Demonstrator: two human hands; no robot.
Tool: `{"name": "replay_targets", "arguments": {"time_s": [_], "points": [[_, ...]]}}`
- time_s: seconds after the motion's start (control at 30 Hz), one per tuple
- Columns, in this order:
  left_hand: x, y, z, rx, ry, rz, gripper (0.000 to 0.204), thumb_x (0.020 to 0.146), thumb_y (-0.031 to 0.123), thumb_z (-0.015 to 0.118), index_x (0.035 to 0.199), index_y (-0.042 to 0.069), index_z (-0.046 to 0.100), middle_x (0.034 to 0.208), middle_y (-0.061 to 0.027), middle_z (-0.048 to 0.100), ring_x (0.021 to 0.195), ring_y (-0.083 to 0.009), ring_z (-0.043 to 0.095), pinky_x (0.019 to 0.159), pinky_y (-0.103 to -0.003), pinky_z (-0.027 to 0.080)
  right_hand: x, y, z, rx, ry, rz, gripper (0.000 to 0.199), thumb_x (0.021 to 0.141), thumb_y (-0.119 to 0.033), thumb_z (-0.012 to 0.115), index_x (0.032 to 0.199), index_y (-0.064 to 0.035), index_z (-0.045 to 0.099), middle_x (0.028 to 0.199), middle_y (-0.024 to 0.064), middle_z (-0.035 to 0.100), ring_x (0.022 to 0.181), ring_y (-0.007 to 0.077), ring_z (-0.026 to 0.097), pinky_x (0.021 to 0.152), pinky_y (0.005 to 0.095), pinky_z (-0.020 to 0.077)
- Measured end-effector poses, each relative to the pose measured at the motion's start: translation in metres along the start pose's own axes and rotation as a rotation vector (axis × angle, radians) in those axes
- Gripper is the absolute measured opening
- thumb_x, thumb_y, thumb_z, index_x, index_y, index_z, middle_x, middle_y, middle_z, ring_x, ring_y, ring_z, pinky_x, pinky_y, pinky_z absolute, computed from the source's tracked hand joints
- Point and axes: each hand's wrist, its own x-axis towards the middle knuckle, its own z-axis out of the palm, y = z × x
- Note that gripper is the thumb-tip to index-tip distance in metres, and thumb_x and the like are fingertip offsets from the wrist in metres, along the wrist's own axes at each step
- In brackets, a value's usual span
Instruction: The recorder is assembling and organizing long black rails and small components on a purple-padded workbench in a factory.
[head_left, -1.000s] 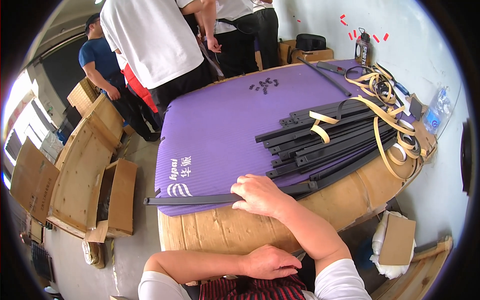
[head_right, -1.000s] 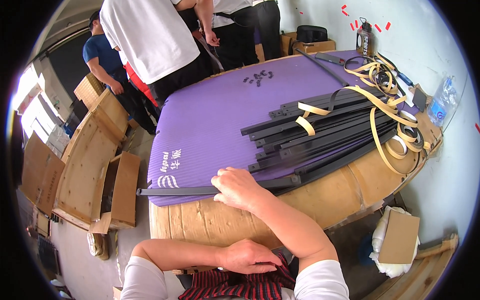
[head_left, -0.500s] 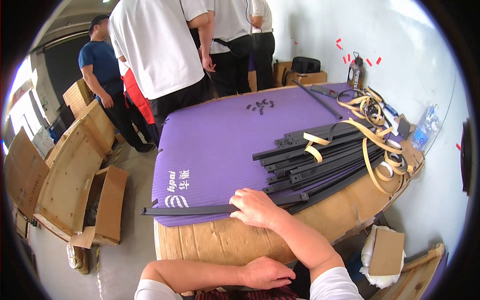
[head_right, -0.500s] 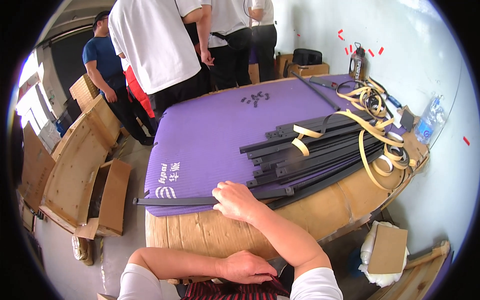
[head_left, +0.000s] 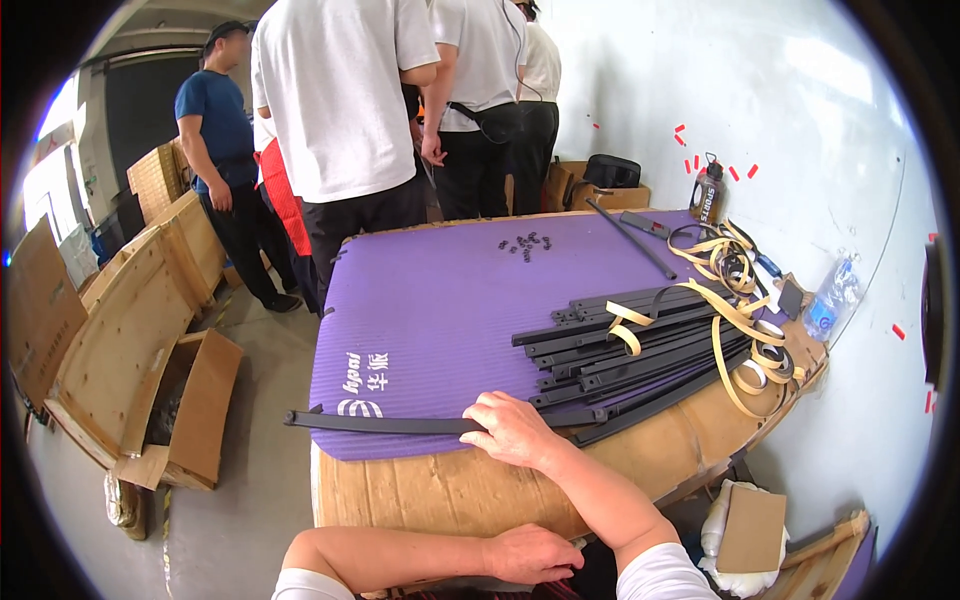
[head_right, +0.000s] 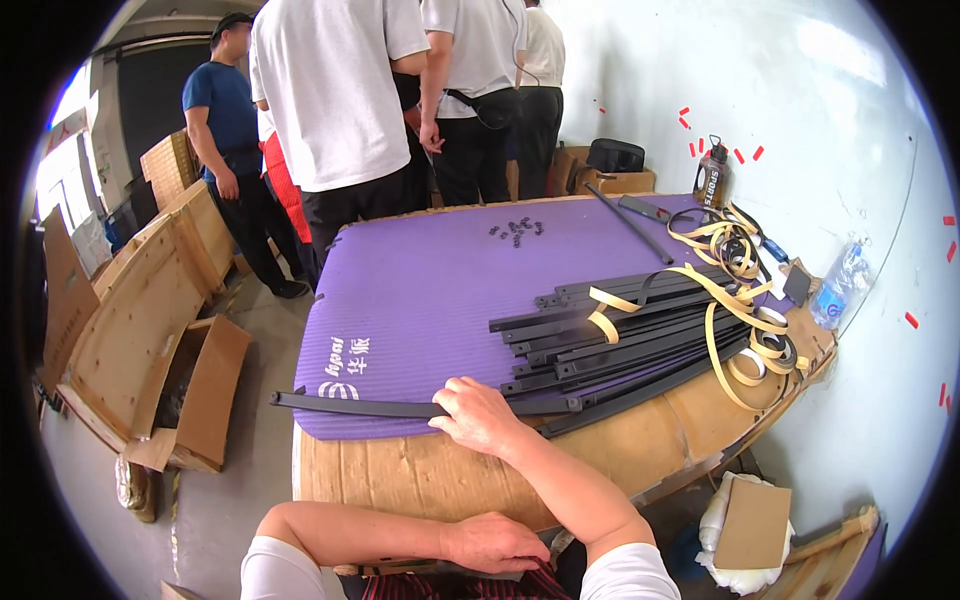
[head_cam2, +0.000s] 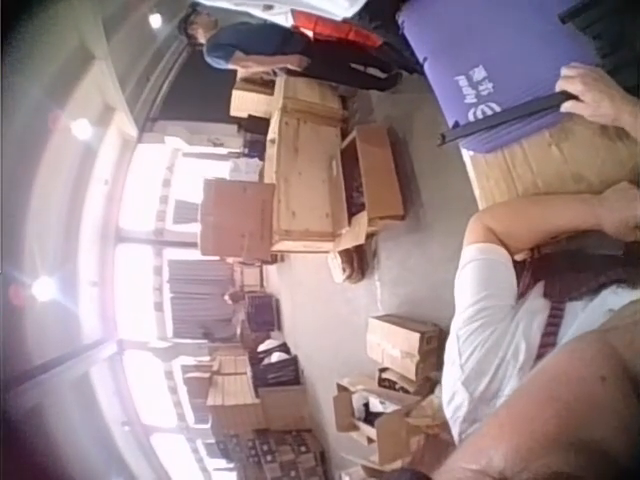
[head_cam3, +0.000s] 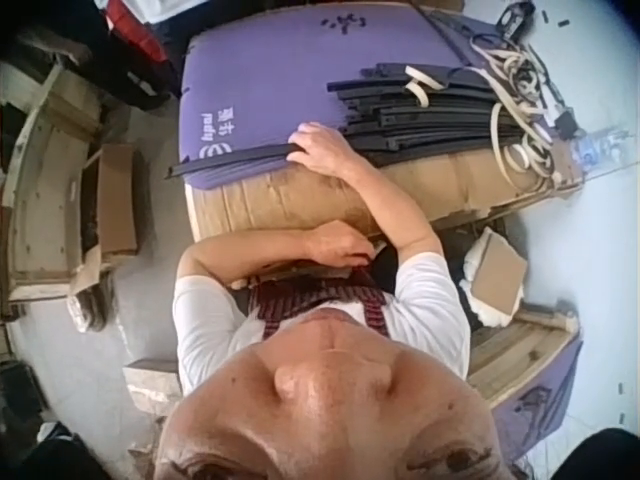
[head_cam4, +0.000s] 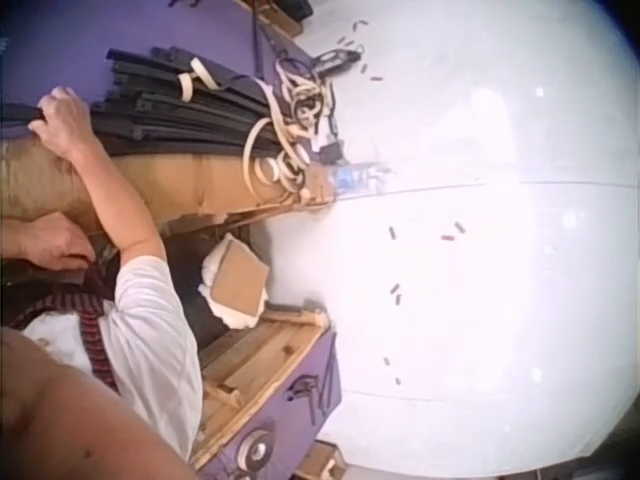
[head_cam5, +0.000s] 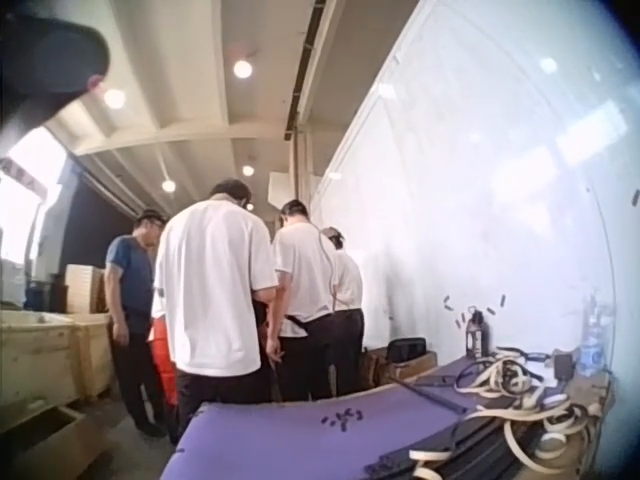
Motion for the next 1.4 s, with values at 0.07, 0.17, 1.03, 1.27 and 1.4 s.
{"name": "replay_targets", "arguments": {"time_s": [0.07,0.17,1.03,1.27,1.4], "points": [[0.0,0.0,0.0,-0.006,0.008,0.004,0.017,0.083,0.019,0.055,0.094,0.007,0.054,0.086,-0.0096,0.061,0.082,-0.0295,0.058,0.07,-0.04,0.047,0.001,-0.003,0.001,-0.051,0.061,-0.052,0.028,0.077,-0.027,0.063,0.093,-0.0038,0.058,0.089,0.0088,0.055,0.089,0.0262,0.053,0.077,0.0378,0.0442],[-0.001,0.0,0.0,-0.007,0.02,0.009,0.017,0.083,0.019,0.055,0.094,0.006,0.054,0.085,-0.0101,0.06,0.082,-0.0298,0.058,0.07,-0.041,0.047,0.001,-0.004,0.001,-0.1,0.135,-0.095,0.029,0.078,-0.026,0.063,0.095,-0.0041,0.058,0.089,0.0083,0.055,0.088,0.0263,0.053,0.076,0.0368,0.0434],[-0.003,-0.003,0.004,0.028,0.003,0.092,0.017,0.077,0.016,0.059,0.089,0.005,0.052,0.08,-0.0103,0.055,0.082,-0.0293,0.055,0.068,-0.041,0.044,-0.003,-0.017,0.007,-0.227,0.2,-0.04,0.023,0.076,-0.02,0.065,0.093,-0.0058,0.06,0.079,0.0074,0.056,0.076,0.0261,0.056,0.064,0.0346,0.047],[-0.003,-0.005,0.004,0.029,0.058,0.099,0.02,0.077,0.023,0.058,0.092,0.01,0.062,0.085,-0.0092,0.064,0.079,-0.0278,0.06,0.065,-0.04,0.048,-0.002,-0.028,0.002,-0.257,0.484,-0.039,0.029,0.071,-0.016,0.069,0.098,-0.0054,0.061,0.077,0.0073,0.054,0.073,0.0258,0.055,0.061,0.0354,0.0463],[-0.001,-0.004,0.003,0.044,0.037,0.104,0.019,0.077,0.023,0.058,0.091,0.011,0.062,0.085,-0.0093,0.063,0.079,-0.028,0.06,0.064,-0.04,0.047,-0.004,-0.023,0.012,-0.342,0.319,-0.018,0.032,0.075,-0.02,0.066,0.101,-0.0042,0.058,0.079,0.0086,0.054,0.075,0.0275,0.055,0.063,0.0373,0.0464]]}}
